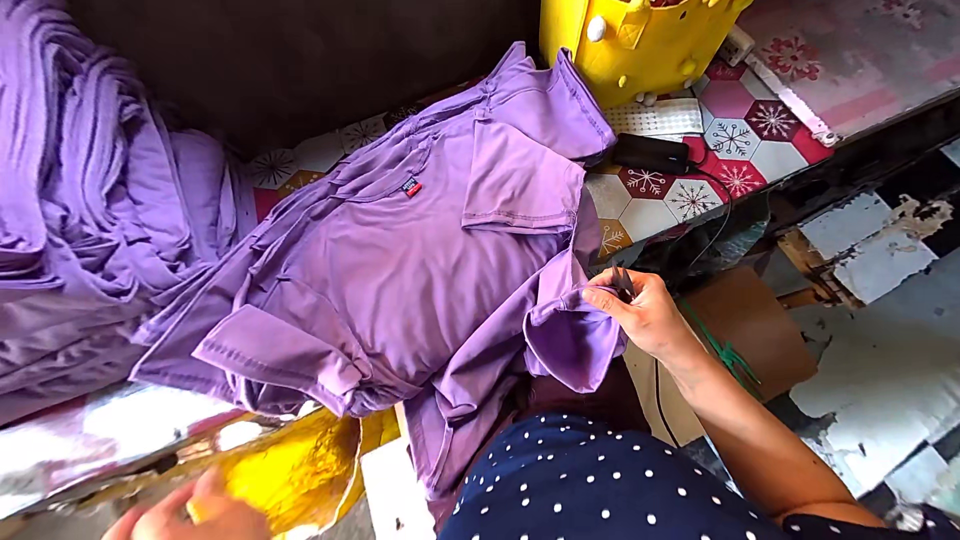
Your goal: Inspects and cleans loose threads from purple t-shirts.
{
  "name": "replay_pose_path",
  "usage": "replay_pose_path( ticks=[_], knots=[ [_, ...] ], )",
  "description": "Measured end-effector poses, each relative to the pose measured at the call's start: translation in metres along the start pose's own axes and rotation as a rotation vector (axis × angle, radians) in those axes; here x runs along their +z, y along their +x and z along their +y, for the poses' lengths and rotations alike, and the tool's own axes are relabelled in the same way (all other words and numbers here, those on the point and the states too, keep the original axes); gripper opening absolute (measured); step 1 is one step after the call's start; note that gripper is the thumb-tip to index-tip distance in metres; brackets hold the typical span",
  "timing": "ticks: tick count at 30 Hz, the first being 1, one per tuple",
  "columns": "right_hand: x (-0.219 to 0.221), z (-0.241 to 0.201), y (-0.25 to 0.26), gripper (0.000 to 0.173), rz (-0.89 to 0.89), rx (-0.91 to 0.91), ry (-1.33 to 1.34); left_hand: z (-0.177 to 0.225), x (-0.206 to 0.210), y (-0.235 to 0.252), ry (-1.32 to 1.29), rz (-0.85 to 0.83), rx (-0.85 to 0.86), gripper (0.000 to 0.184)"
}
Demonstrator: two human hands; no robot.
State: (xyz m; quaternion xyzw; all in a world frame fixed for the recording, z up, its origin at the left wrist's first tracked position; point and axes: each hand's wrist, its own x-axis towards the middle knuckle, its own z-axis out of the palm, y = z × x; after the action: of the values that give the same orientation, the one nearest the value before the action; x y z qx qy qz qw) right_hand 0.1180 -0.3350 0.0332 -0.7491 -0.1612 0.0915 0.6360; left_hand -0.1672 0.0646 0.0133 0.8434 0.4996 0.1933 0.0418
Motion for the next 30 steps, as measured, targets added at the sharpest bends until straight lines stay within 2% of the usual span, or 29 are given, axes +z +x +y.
replay_pose_path(
  ticks=[1, 2, 3, 5, 7, 8, 10, 12, 14, 15, 17, 18, 24, 30],
  knots=[
    [0.001, -0.001, 0.000, 0.003, 0.000, -0.002, -0.003, 0.043, 0.001, -0.012, -0.253, 0.006, 0.217, 0.037],
    [0.001, -0.002, 0.000, 0.002, -0.004, -0.007, -0.008, 0.094, 0.004, -0.024, -0.476, -0.075, 0.380, 0.036],
    [0.001, -0.002, 0.000, 0.002, -0.011, -0.012, -0.012, 0.141, 0.012, -0.037, -0.665, -0.214, 0.488, 0.040],
    [0.000, -0.004, 0.000, 0.003, -0.031, -0.016, -0.021, 0.213, 0.037, -0.056, -0.927, -0.512, 0.598, 0.054],
    [-0.004, -0.008, 0.001, 0.003, -0.063, -0.012, -0.041, 0.260, 0.056, -0.067, -1.074, -0.778, 0.626, 0.056],
    [-0.008, -0.009, 0.002, 0.003, -0.079, -0.020, -0.049, 0.275, 0.059, -0.068, -1.142, -0.925, 0.598, 0.043],
    [-0.019, -0.009, 0.006, 0.003, -0.092, -0.035, -0.068, 0.292, 0.059, -0.067, -1.284, -1.197, 0.434, 0.002],
    [-0.028, -0.003, 0.015, 0.005, -0.059, -0.039, -0.137, 0.298, 0.054, -0.064, -1.334, -1.374, 0.294, 0.021],
    [-0.029, 0.007, 0.020, 0.010, 0.050, -0.042, -0.315, 0.300, 0.050, -0.068, -1.360, -1.427, 0.173, 0.027],
    [-0.026, 0.009, 0.019, 0.019, 0.109, -0.064, -0.413, 0.301, 0.048, -0.070, -1.369, -1.421, 0.135, 0.027],
    [-0.018, 0.008, 0.010, 0.039, 0.188, -0.149, -0.548, 0.301, 0.045, -0.072, -1.388, -1.390, 0.113, 0.025],
    [-0.013, 0.005, 0.003, 0.041, 0.210, -0.197, -0.576, 0.301, 0.044, -0.072, -1.392, -1.373, 0.118, 0.025],
    [0.009, 0.010, -0.023, 0.037, 0.151, -0.460, -0.638, 0.300, 0.039, -0.075, -1.377, -1.276, 0.214, 0.022],
    [0.008, 0.014, -0.020, 0.033, 0.094, -0.464, -0.560, 0.299, 0.040, -0.077, -1.291, -1.179, 0.383, 0.017]
  ],
)
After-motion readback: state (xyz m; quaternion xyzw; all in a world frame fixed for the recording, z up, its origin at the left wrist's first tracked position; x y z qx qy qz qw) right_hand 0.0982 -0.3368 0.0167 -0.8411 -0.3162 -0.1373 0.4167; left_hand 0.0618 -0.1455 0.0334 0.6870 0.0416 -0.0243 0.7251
